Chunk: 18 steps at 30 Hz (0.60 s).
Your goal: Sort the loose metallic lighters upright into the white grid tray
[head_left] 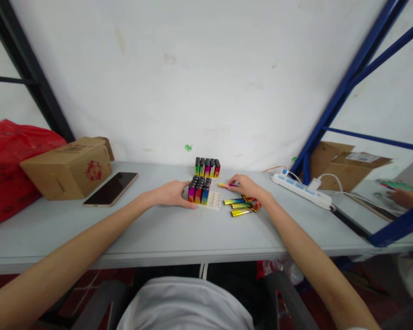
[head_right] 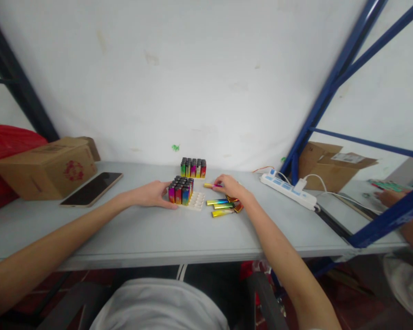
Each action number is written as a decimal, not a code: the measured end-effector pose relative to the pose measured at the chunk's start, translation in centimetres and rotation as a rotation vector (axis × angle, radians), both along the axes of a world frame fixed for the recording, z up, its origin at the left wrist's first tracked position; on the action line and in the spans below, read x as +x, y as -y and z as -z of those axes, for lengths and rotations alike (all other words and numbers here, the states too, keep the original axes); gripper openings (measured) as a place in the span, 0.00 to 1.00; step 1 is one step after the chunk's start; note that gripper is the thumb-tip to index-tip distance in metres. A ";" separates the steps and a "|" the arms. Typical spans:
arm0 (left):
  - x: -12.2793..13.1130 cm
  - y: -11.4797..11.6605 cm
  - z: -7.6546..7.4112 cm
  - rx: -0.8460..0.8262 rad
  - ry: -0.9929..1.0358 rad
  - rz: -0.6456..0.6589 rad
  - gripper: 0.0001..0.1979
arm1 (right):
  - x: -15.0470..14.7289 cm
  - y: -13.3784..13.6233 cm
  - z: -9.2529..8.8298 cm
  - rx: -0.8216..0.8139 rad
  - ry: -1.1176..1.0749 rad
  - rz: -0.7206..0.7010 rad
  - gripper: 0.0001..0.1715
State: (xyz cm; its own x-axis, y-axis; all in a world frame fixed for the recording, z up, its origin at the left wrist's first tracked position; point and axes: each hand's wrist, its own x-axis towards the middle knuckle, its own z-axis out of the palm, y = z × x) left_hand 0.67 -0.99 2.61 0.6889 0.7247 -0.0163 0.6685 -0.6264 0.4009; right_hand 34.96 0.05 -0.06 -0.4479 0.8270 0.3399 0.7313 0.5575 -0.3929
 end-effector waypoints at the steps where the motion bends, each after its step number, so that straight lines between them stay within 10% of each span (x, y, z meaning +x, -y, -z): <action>1: 0.1 0.1 0.1 0.012 0.008 -0.010 0.42 | -0.1 0.1 0.0 -0.008 -0.039 0.021 0.15; 9: 0.7 0.1 0.2 -0.032 0.084 -0.031 0.42 | -1.1 0.1 -0.4 0.017 -0.498 0.172 0.26; 18: -0.7 -1.1 0.2 -0.131 0.094 -0.006 0.31 | -4.3 1.8 -0.5 -0.453 -1.036 -0.052 0.27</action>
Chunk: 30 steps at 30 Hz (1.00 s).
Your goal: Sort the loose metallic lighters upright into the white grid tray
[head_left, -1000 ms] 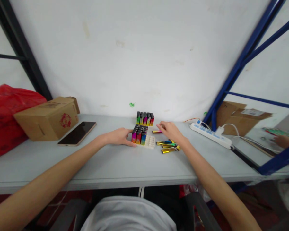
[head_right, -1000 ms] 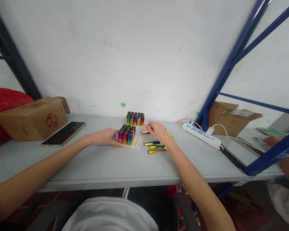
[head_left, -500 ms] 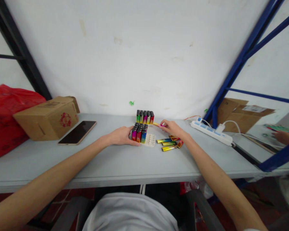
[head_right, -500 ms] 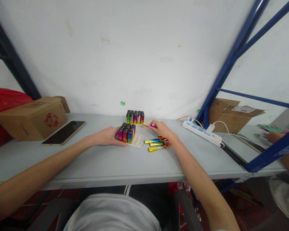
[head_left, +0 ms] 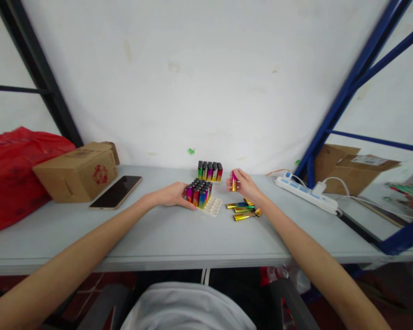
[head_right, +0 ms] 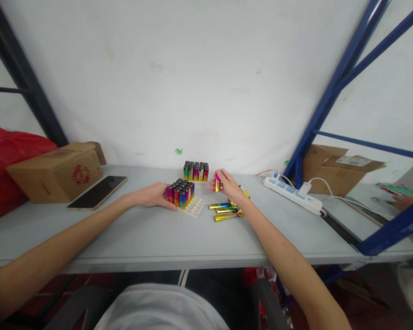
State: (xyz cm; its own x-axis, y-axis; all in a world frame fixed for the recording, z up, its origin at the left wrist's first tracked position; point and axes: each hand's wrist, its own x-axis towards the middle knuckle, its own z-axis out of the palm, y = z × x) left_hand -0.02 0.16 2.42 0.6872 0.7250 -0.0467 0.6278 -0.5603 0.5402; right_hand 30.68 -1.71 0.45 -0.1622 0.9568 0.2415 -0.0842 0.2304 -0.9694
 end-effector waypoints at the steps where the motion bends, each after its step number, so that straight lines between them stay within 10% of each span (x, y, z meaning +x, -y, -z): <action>1: 0.0 0.0 0.0 0.001 0.001 0.001 0.31 | -0.4 0.3 -0.1 -0.013 -0.008 -0.032 0.27; 30: 0.5 1.1 -0.4 0.094 -0.087 -0.003 0.28 | -3.4 1.0 0.4 0.015 0.229 0.248 0.29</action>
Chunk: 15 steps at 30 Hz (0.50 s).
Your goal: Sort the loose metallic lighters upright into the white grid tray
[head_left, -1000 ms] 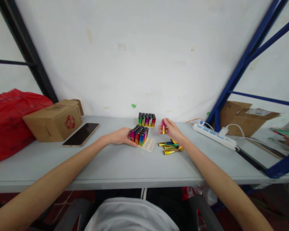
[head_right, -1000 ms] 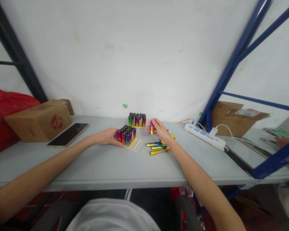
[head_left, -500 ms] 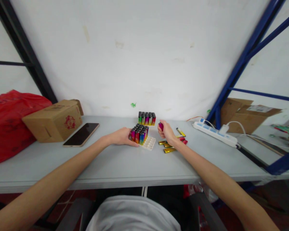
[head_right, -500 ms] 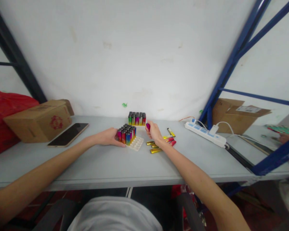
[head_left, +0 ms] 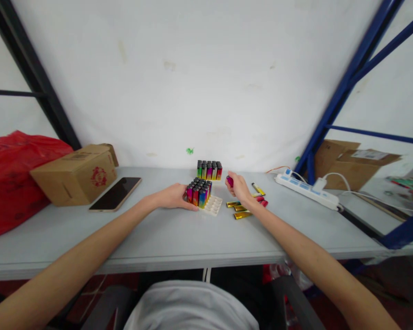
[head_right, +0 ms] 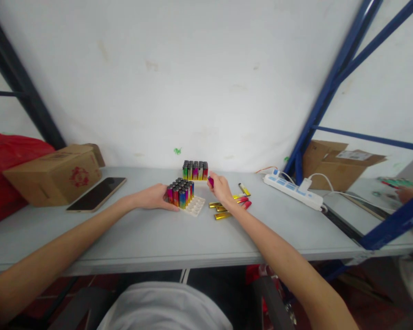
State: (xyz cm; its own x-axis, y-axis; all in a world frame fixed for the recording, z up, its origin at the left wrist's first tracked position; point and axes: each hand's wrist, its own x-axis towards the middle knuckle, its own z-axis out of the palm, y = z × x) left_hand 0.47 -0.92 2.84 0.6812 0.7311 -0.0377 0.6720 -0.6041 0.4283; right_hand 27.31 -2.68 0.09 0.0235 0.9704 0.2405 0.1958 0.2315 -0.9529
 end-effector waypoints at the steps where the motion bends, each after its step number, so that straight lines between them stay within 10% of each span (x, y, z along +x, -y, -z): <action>1: 0.0 0.0 0.0 0.003 -0.003 -0.001 0.28 | 0.1 0.0 0.1 0.011 0.019 0.001 0.28; 15: -0.1 -0.3 0.2 0.011 0.001 0.027 0.28 | 0.6 -0.5 0.1 -0.022 -0.063 -0.261 0.32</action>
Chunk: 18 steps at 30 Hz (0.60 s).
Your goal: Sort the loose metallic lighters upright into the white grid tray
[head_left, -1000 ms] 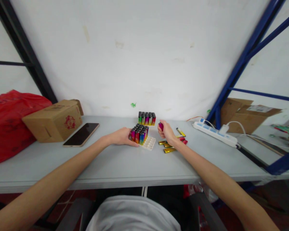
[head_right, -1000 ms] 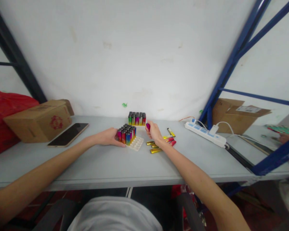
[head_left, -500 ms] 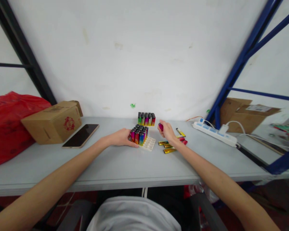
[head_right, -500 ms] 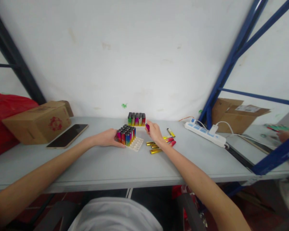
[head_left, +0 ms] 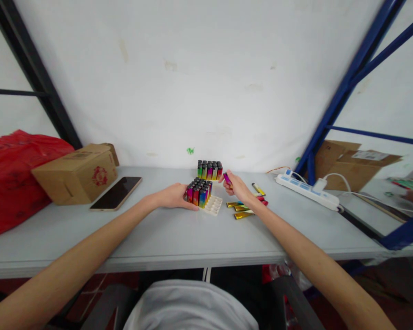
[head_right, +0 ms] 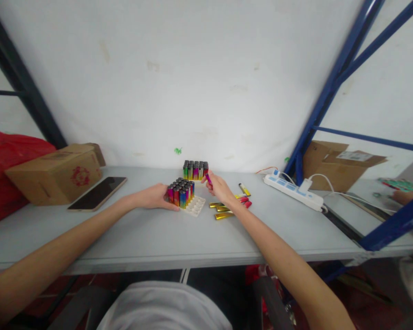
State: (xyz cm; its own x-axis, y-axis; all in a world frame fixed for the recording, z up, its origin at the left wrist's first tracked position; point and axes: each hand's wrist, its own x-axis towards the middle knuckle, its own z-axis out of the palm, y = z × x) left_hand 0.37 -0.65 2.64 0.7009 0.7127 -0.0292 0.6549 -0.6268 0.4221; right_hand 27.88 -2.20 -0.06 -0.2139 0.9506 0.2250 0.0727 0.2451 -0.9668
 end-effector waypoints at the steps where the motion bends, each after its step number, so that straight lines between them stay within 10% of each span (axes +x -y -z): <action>1: 0.0 0.0 0.0 0.002 -0.001 -0.002 0.28 | 0.0 0.0 0.0 0.025 0.024 -0.008 0.31; 9: 0.0 -0.2 0.3 -0.003 -0.010 -0.021 0.28 | 0.4 1.2 -1.0 0.457 0.500 0.102 0.21; 18: -0.1 -0.3 0.6 -0.021 0.028 0.001 0.26 | 0.2 1.4 -0.8 0.322 0.367 0.127 0.22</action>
State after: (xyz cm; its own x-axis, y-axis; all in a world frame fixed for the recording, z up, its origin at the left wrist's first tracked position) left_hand 0.26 -0.30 2.08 0.7025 0.7113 -0.0245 0.6419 -0.6184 0.4532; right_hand 28.10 -3.62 0.74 -0.2209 0.8692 0.4424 0.4421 0.4936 -0.7490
